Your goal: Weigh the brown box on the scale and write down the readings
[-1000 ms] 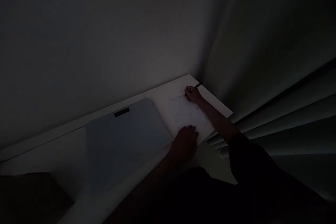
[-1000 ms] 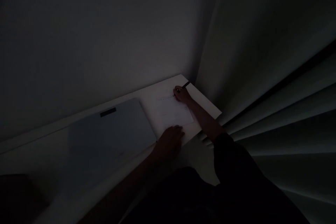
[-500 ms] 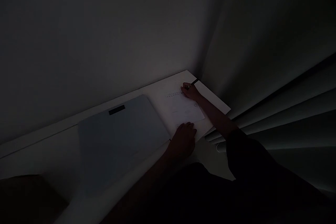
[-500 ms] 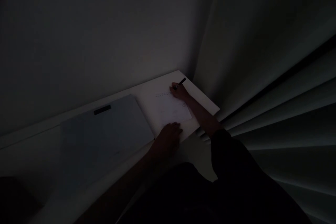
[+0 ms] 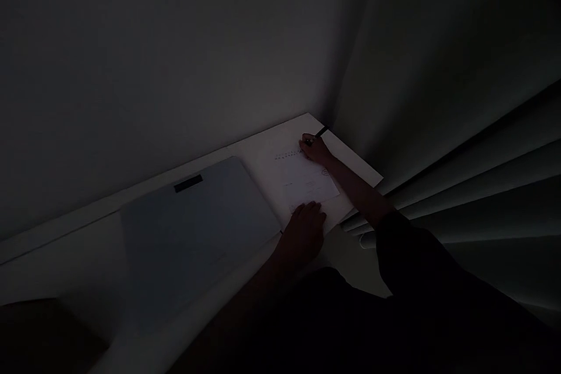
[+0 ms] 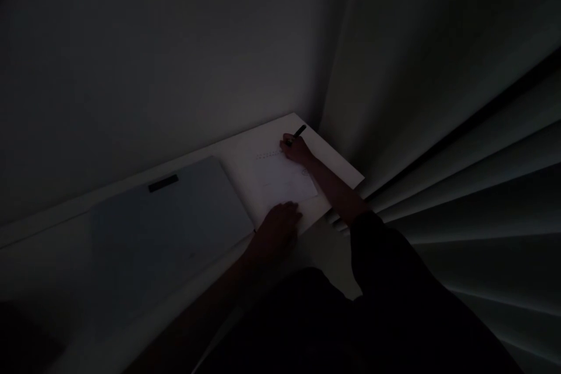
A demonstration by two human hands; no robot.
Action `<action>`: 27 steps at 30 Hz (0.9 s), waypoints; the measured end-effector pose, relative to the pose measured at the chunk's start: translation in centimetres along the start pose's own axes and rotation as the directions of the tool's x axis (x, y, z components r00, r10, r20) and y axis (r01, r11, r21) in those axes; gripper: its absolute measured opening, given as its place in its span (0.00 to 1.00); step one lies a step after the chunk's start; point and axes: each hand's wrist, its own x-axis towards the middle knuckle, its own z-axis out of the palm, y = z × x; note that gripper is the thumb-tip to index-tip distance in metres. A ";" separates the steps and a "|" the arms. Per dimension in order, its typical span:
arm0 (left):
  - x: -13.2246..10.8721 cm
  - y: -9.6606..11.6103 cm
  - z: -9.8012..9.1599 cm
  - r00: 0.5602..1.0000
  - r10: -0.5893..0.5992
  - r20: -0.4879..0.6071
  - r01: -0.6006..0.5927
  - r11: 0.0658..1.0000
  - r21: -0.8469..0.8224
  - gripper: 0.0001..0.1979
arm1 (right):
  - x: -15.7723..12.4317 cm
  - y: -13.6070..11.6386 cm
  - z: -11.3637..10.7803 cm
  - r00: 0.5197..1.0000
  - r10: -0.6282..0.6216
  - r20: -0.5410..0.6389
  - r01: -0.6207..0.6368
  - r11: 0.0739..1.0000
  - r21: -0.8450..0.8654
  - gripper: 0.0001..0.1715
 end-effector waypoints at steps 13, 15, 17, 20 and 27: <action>0.2 0.2 -0.5 1.000 0.000 -0.009 0.000 1.000 0.019 0.18 | 0.1 0.0 -0.1 1.000 -0.015 -0.021 0.015 0.999 -0.029 0.13; 0.1 0.2 -0.4 1.000 0.000 -0.008 0.000 1.000 0.023 0.18 | 0.1 0.0 0.0 1.000 -0.008 -0.017 0.007 1.000 -0.023 0.13; 0.1 0.1 -0.3 1.000 -0.001 -0.009 0.001 1.000 0.019 0.18 | 0.0 -0.2 -0.1 1.000 0.002 -0.015 -0.002 1.000 -0.010 0.13; 0.0 0.1 -0.3 1.000 -0.009 -0.007 0.009 1.000 0.006 0.19 | -0.2 -0.7 -0.5 0.998 -0.056 -0.010 0.055 0.995 -0.080 0.17; 0.2 0.3 -0.6 1.000 -0.002 0.014 0.002 1.000 0.008 0.19 | -1.5 -1.9 -1.5 0.920 -0.311 0.237 0.381 0.847 -0.370 0.10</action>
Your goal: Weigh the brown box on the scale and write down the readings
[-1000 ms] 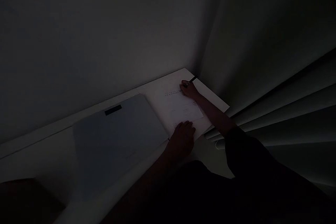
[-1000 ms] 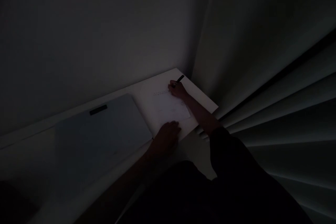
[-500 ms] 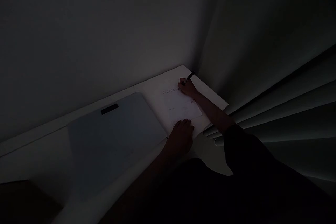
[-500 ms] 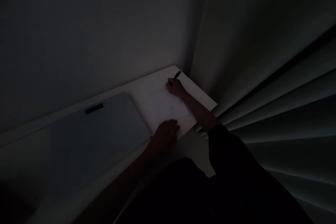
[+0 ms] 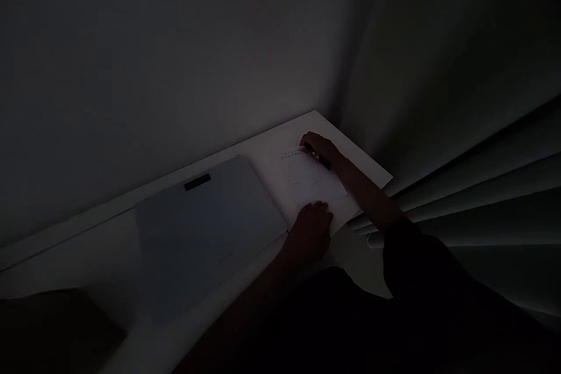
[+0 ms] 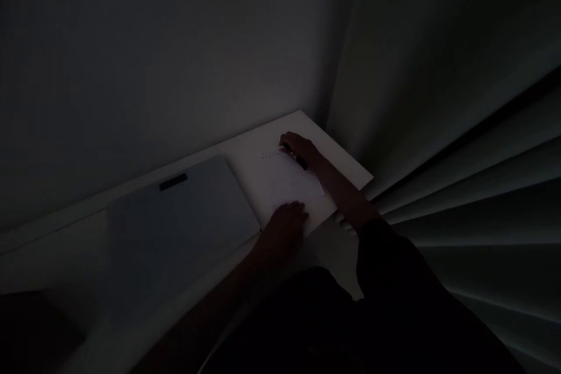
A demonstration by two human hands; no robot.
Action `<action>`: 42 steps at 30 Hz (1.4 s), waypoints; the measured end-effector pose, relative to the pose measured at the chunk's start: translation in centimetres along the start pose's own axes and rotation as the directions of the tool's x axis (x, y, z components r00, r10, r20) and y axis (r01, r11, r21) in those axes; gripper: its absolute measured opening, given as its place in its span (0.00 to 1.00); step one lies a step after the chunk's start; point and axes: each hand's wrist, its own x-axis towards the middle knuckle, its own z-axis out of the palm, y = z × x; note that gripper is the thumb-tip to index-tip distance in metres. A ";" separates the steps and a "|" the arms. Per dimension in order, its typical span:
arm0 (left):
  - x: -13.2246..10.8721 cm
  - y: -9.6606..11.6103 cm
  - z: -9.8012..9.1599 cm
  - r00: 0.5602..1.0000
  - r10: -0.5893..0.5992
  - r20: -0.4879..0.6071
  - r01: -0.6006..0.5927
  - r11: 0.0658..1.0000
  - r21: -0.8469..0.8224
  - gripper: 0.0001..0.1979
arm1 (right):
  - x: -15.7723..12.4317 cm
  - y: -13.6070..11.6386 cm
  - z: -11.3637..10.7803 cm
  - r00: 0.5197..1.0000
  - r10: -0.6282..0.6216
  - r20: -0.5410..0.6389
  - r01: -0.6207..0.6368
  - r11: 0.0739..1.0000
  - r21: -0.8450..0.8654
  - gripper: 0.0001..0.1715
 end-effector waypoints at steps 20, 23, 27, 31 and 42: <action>0.5 0.7 -0.6 0.995 0.043 0.090 -0.060 0.979 0.196 0.19 | -0.4 -0.7 0.3 0.993 0.000 0.118 0.038 0.947 -0.318 0.22; -0.2 1.3 -1.1 0.993 0.105 0.055 -0.116 0.953 0.280 0.17 | -0.4 -0.8 0.3 0.993 0.008 0.114 0.030 0.943 -0.331 0.22; -3.7 2.4 -2.5 0.984 0.174 -0.026 -0.154 0.924 0.350 0.18 | -0.3 -1.7 -0.5 0.989 0.058 0.137 -0.007 0.938 -0.348 0.22; -9.6 3.3 -4.9 0.979 0.124 -0.159 -0.053 0.918 0.392 0.16 | -0.9 -5.2 -1.6 0.988 0.084 0.127 -0.036 0.940 -0.338 0.15; -31.8 3.7 -9.2 0.616 -0.264 -0.742 0.683 0.647 0.338 0.27 | -12.2 -23.9 6.5 0.753 -0.424 0.503 0.328 0.905 0.273 0.09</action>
